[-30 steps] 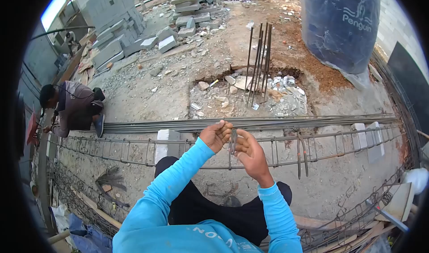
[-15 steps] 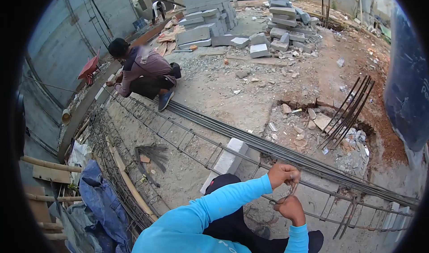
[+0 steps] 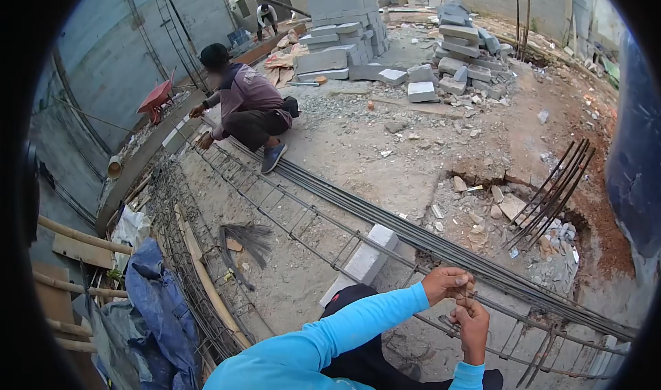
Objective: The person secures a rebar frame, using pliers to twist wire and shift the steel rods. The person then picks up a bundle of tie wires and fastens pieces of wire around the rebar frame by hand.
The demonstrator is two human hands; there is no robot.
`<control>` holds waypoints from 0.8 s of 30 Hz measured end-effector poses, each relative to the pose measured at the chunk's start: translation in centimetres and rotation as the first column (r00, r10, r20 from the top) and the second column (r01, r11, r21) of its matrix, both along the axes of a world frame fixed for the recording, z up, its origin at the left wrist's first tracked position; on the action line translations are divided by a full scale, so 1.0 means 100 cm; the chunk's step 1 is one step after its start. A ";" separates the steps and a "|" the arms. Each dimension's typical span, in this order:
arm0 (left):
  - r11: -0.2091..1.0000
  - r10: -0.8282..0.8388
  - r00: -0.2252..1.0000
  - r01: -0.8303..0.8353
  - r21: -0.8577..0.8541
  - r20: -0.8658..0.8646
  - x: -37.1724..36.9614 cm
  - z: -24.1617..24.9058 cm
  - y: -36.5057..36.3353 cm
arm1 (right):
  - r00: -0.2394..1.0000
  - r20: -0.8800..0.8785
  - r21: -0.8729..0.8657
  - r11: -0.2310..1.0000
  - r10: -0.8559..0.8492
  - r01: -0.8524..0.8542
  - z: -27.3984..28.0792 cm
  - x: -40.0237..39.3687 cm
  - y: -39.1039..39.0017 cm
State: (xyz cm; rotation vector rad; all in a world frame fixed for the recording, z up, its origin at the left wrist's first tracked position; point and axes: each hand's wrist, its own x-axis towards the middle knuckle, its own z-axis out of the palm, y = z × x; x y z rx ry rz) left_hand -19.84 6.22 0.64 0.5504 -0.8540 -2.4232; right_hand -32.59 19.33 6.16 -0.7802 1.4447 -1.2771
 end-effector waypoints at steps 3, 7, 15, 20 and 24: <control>0.995 0.051 0.986 -0.036 0.096 -0.158 0.011 -0.011 -0.012 | 1.000 -0.008 -0.024 0.999 0.025 -0.025 -0.002 0.000 -0.002; 0.997 0.054 0.963 -0.038 0.066 -0.265 0.026 -0.012 -0.020 | 0.991 -0.129 -0.042 0.999 0.028 -0.034 0.001 0.005 -0.006; 0.999 0.054 0.908 -0.048 0.024 -0.416 0.042 -0.020 -0.020 | 0.990 -0.136 -0.004 0.999 0.036 -0.037 0.002 0.025 -0.016; 0.990 0.141 0.914 -0.132 0.050 -0.381 0.053 -0.045 -0.025 | 0.963 -0.224 0.086 0.987 0.152 -0.136 0.010 0.047 -0.018; 0.964 0.262 0.907 -0.264 0.040 -0.331 0.058 -0.053 -0.025 | 0.896 -0.364 0.055 0.966 0.255 -0.252 0.001 0.077 -0.015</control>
